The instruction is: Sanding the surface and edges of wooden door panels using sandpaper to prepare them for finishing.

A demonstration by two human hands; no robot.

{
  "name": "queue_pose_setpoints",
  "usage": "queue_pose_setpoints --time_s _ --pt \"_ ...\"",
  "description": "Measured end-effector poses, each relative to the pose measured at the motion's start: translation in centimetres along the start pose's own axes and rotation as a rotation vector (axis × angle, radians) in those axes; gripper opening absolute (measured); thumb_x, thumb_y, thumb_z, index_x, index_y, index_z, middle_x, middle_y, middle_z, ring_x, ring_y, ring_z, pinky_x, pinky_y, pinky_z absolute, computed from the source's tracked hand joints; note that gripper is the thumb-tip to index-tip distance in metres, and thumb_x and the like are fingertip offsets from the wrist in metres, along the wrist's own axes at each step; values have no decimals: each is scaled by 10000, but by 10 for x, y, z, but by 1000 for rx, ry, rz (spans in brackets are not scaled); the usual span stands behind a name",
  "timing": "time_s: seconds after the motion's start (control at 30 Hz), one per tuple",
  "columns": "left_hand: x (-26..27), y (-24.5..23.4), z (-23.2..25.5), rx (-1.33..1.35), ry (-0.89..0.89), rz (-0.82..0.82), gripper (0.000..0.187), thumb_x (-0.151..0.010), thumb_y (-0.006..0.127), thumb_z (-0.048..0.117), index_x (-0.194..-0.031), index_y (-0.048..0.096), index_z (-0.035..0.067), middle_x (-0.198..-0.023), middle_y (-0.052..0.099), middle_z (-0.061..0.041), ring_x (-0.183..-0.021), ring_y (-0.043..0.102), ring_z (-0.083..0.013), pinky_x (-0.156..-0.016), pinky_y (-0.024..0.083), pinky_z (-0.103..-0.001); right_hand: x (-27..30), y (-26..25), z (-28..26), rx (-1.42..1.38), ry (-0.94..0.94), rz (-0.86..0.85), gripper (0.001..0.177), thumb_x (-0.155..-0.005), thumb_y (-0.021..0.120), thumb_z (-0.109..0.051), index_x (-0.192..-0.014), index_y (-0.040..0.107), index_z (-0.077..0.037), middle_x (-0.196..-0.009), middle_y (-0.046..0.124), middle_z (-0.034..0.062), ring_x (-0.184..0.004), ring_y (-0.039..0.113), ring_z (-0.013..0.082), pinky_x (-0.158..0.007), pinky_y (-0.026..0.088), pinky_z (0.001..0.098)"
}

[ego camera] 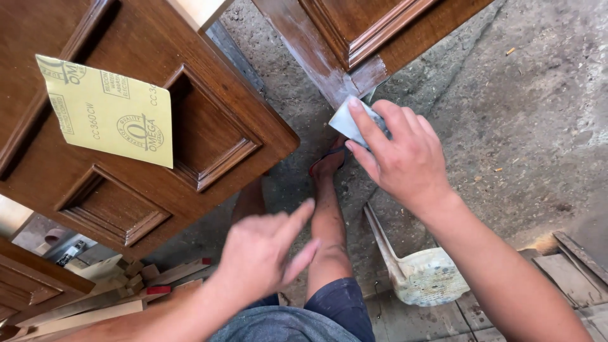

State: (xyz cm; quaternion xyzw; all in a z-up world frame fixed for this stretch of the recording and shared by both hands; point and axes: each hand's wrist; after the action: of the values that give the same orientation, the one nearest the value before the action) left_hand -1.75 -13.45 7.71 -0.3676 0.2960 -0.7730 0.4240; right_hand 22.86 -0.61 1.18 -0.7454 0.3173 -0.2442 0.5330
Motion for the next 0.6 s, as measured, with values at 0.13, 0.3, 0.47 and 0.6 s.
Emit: queue_pose_setpoints --time_s 0.13,0.3,0.47,0.6 --pt "115 115 -35 -100 -374 -521 926 -890 649 708 -1569 365 146 -1238 560 -133 -1069 581 -355 -887 504 -525 -11 5 1 17 60 0 569 -1047 764 -376 -1520 539 -153 -1126 548 137 -845 595 301 -648 535 418" --pt "158 153 -50 -18 -908 -928 1067 -830 504 869 -1647 -27 433 -1731 9 -130 -1537 150 -473 -1126 264 -737 -13 2 -6 14 145 -36 546 -1045 703 -429 -1513 566 -183 -1066 532 109 -652 567 285 -521 516 428" --pt "136 170 -47 152 -1147 -1014 1175 -819 743 598 -1642 -82 451 -1755 -98 -64 -1535 170 -416 -1106 369 -667 -15 2 -6 34 160 -38 578 -1027 723 -449 -1529 558 -215 -1026 519 88 -639 538 284 -552 519 436" --pt "133 185 -48 78 -1128 -1057 1169 -835 742 638 -1657 -51 387 -1745 -44 -77 -1561 100 -420 -1124 339 -672 -17 2 -4 50 133 -42 562 -1014 720 -464 -1501 585 -219 -995 521 73 -691 532 249 -568 451 394"
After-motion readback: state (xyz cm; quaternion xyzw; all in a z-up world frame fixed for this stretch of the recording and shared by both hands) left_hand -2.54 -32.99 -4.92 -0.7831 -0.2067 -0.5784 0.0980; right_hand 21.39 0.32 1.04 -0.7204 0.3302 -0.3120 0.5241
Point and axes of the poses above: each hand's wrist, its own x-axis away from the middle knuckle, its own y-axis out of the palm, z = x × y
